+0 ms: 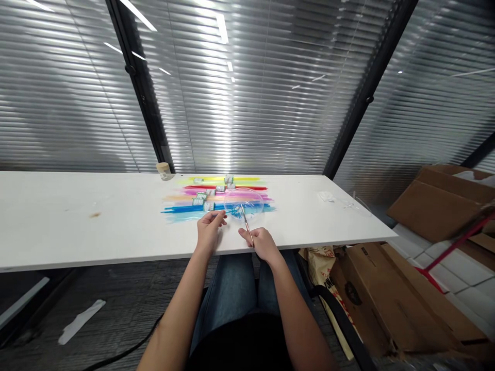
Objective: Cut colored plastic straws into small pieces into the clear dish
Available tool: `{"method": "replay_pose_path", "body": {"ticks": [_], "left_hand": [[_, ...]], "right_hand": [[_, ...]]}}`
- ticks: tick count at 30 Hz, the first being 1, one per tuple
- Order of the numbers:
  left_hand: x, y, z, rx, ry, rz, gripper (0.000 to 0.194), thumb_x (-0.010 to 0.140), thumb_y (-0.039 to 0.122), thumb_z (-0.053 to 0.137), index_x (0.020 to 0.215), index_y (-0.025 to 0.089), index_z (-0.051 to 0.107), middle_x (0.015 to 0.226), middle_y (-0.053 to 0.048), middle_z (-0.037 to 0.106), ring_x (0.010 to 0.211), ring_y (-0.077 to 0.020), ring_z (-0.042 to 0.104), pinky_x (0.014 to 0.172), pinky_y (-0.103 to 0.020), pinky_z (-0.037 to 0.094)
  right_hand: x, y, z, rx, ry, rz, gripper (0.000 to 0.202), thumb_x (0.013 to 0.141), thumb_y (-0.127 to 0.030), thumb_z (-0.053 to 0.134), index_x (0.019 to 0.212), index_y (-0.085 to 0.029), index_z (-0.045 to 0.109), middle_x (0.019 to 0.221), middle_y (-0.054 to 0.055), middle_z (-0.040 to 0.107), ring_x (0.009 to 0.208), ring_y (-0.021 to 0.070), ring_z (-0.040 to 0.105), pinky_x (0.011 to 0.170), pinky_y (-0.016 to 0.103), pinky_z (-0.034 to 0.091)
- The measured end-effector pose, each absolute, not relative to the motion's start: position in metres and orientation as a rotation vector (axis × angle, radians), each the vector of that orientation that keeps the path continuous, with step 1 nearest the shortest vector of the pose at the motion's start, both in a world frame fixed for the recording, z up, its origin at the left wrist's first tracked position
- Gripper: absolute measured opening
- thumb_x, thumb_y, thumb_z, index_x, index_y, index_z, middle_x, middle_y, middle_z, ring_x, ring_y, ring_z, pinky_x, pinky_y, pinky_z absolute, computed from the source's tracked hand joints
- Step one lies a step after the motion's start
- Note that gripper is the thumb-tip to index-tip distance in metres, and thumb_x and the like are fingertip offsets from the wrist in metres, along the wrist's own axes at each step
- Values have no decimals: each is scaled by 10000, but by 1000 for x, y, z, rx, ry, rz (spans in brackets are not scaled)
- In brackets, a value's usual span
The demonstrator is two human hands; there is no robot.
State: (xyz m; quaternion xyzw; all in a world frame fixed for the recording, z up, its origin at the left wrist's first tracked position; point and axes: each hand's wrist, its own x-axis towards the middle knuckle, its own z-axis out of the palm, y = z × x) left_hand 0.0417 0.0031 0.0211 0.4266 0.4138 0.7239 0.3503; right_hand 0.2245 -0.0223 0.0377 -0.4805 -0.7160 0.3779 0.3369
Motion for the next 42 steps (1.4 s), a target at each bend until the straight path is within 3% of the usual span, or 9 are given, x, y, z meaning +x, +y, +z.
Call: {"method": "replay_pose_path", "body": {"ticks": [12, 34, 42], "left_hand": [[45, 0, 27, 1067, 1074, 1888, 293, 676, 450, 781, 735, 175, 701, 648, -4, 637, 571, -114, 523, 620, -263, 409], [44, 1, 24, 1227, 1130, 1850, 296, 670, 453, 789, 772, 184, 718, 702, -11, 669, 597, -134, 555, 603, -260, 411], [43, 1, 22, 1235, 1096, 1863, 315, 731, 476, 732, 641, 183, 660, 625, -5, 614, 581, -128, 520, 602, -262, 391]], "right_hand": [[226, -24, 39, -1262, -1909, 966, 638, 780, -701, 562, 462, -211, 305, 476, -45, 318, 468, 100, 295, 496, 263, 241], [224, -21, 37, -1310, -1885, 921, 633, 773, -705, 564, 449, -212, 335, 470, -40, 327, 465, 103, 306, 492, 260, 249], [223, -19, 35, -1318, -1861, 923, 624, 793, -689, 556, 436, -206, 384, 456, -29, 379, 468, 115, 365, 517, 262, 278]]}}
